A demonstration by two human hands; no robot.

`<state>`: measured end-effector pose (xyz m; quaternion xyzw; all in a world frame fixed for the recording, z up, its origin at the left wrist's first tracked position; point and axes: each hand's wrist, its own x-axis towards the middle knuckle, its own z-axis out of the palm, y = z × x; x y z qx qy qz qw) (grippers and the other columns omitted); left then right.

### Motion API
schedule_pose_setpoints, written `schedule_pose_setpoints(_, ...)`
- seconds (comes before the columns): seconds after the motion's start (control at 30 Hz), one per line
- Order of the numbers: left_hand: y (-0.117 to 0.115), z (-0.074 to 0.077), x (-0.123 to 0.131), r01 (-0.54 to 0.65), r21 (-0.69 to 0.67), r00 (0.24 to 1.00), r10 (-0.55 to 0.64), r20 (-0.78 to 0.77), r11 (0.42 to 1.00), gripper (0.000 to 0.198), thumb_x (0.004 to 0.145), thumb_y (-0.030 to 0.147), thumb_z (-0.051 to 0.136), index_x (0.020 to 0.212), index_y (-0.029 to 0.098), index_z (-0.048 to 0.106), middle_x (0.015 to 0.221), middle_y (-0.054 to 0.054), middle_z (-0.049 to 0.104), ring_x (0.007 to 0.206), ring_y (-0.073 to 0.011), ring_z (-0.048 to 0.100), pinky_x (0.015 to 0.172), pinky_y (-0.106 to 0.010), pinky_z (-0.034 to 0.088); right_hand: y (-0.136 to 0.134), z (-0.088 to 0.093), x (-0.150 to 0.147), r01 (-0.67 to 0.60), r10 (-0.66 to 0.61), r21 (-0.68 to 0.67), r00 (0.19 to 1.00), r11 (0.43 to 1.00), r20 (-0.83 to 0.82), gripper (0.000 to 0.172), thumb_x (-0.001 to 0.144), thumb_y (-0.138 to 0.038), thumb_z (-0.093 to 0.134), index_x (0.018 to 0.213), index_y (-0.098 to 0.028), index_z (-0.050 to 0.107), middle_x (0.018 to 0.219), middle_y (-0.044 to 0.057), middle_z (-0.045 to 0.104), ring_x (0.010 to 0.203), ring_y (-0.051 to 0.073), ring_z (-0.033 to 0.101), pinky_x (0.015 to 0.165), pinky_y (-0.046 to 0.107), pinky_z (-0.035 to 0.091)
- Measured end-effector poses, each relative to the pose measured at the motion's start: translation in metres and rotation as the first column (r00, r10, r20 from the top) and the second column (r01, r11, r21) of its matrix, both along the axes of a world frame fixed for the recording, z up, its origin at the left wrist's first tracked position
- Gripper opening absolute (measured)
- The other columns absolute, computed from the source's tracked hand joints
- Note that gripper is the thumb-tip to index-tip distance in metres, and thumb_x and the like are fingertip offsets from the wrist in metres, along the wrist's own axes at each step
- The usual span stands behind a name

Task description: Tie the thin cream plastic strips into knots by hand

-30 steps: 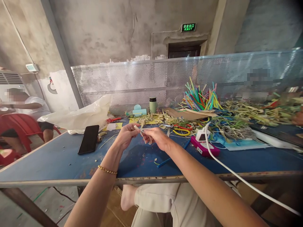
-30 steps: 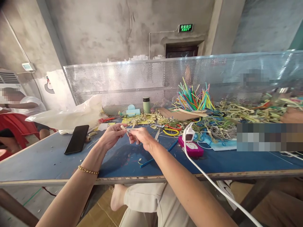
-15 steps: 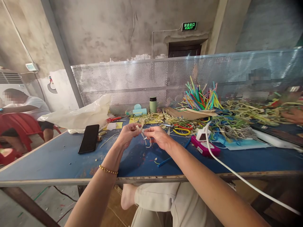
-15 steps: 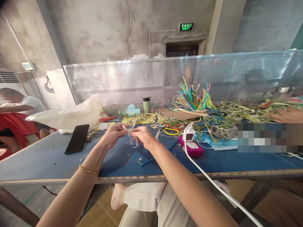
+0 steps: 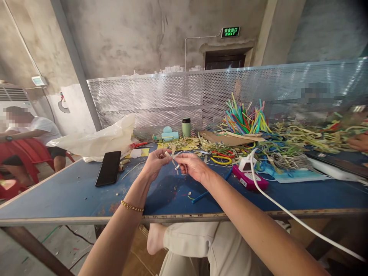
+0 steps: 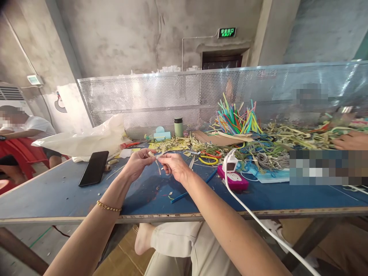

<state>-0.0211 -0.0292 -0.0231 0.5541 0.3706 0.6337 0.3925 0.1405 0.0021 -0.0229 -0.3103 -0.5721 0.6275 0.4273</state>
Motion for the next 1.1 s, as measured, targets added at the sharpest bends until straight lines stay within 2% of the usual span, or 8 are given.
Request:
schedule_pose_setpoints(0.17,0.002,-0.001,0.001,0.023,-0.035,0.999,-0.021,0.042,0.999,0.037,0.053,0.027,0.086,0.083,0.012,0.069,0.056,0.005,0.053,0.050,-0.0069,0.041,0.051,-0.024,0.030,-0.002,-0.002,-0.002,0.099,-0.109,0.190,0.993,0.977,0.043,0.013,0.064,-0.025,0.073,0.065,-0.015,0.064,0.046,-0.005,0.051,0.039,0.006,0.040,0.037,0.020,0.027)
schedule_pose_setpoints(0.27,0.001,0.000,0.003,0.015,-0.037,0.999,-0.013,0.051,0.999,0.037,0.052,0.027,0.087,0.080,0.012,0.069,0.055,0.005,0.052,0.049,-0.0066,0.041,0.051,-0.024,0.030,-0.004,-0.002,-0.005,0.147,-0.169,0.239,0.983,0.960,0.073,0.010,0.065,-0.023,0.070,0.066,-0.015,0.063,0.049,-0.004,0.053,0.040,0.007,0.044,0.036,0.019,0.028)
schedule_pose_setpoints(0.4,-0.001,0.000,0.004,-0.014,-0.043,0.999,0.016,0.046,0.999,0.036,0.051,0.026,0.087,0.078,0.012,0.069,0.055,0.004,0.053,0.050,-0.0068,0.042,0.052,-0.023,0.031,-0.011,0.001,-0.009,0.174,-0.200,0.225,0.975,0.959,0.099,0.008,0.066,-0.019,0.066,0.065,-0.016,0.058,0.052,-0.004,0.056,0.038,0.008,0.049,0.035,0.019,0.033)
schedule_pose_setpoints(0.57,0.000,-0.001,0.005,-0.017,-0.053,0.999,0.020,0.042,0.998,0.030,0.052,0.026,0.085,0.071,0.013,0.067,0.056,0.003,0.054,0.051,-0.0071,0.043,0.053,-0.024,0.032,-0.014,0.001,-0.010,0.118,-0.137,0.180,0.985,0.977,0.100,0.009,0.067,-0.018,0.065,0.070,-0.017,0.057,0.053,-0.004,0.060,0.037,0.010,0.053,0.037,0.020,0.040)
schedule_pose_setpoints(0.7,0.000,0.000,0.005,-0.024,-0.063,0.997,0.028,0.067,0.998,0.030,0.050,0.025,0.085,0.071,0.012,0.068,0.055,0.003,0.056,0.050,-0.0070,0.042,0.052,-0.024,0.031,-0.012,-0.001,-0.009,0.099,-0.117,0.164,0.988,0.982,0.106,0.008,0.070,-0.017,0.065,0.071,-0.017,0.057,0.056,-0.001,0.064,0.040,0.010,0.056,0.039,0.020,0.042)
schedule_pose_setpoints(0.87,0.002,0.000,0.004,-0.094,-0.060,0.991,0.099,0.085,0.994,0.029,0.049,0.024,0.083,0.072,0.013,0.069,0.051,0.005,0.050,0.047,-0.0064,0.039,0.050,-0.024,0.028,-0.012,-0.001,-0.011,0.093,-0.115,0.139,0.980,0.986,0.160,0.012,0.071,-0.019,0.071,0.068,-0.016,0.060,0.056,0.001,0.067,0.042,0.011,0.057,0.041,0.020,0.042)
schedule_pose_setpoints(0.97,0.003,0.000,0.003,-0.150,-0.052,0.984,0.154,0.089,0.987,0.027,0.049,0.023,0.081,0.071,0.013,0.068,0.050,0.006,0.049,0.046,-0.0060,0.037,0.048,-0.024,0.025,-0.010,-0.004,-0.012,0.115,-0.158,0.218,0.969,0.969,0.191,0.014,0.070,-0.019,0.073,0.066,-0.016,0.061,0.058,0.002,0.068,0.046,0.012,0.059,0.045,0.021,0.044)
schedule_pose_setpoints(1.1,0.004,0.000,0.002,-0.226,-0.064,0.970,0.231,0.077,0.972,0.024,0.051,0.020,0.078,0.072,0.013,0.069,0.048,0.007,0.048,0.046,-0.0061,0.035,0.048,-0.024,0.023,-0.007,-0.010,-0.013,0.134,-0.244,0.384,0.936,0.914,0.253,0.012,0.071,-0.022,0.074,0.066,-0.016,0.065,0.057,0.002,0.067,0.051,0.013,0.061,0.050,0.022,0.045)
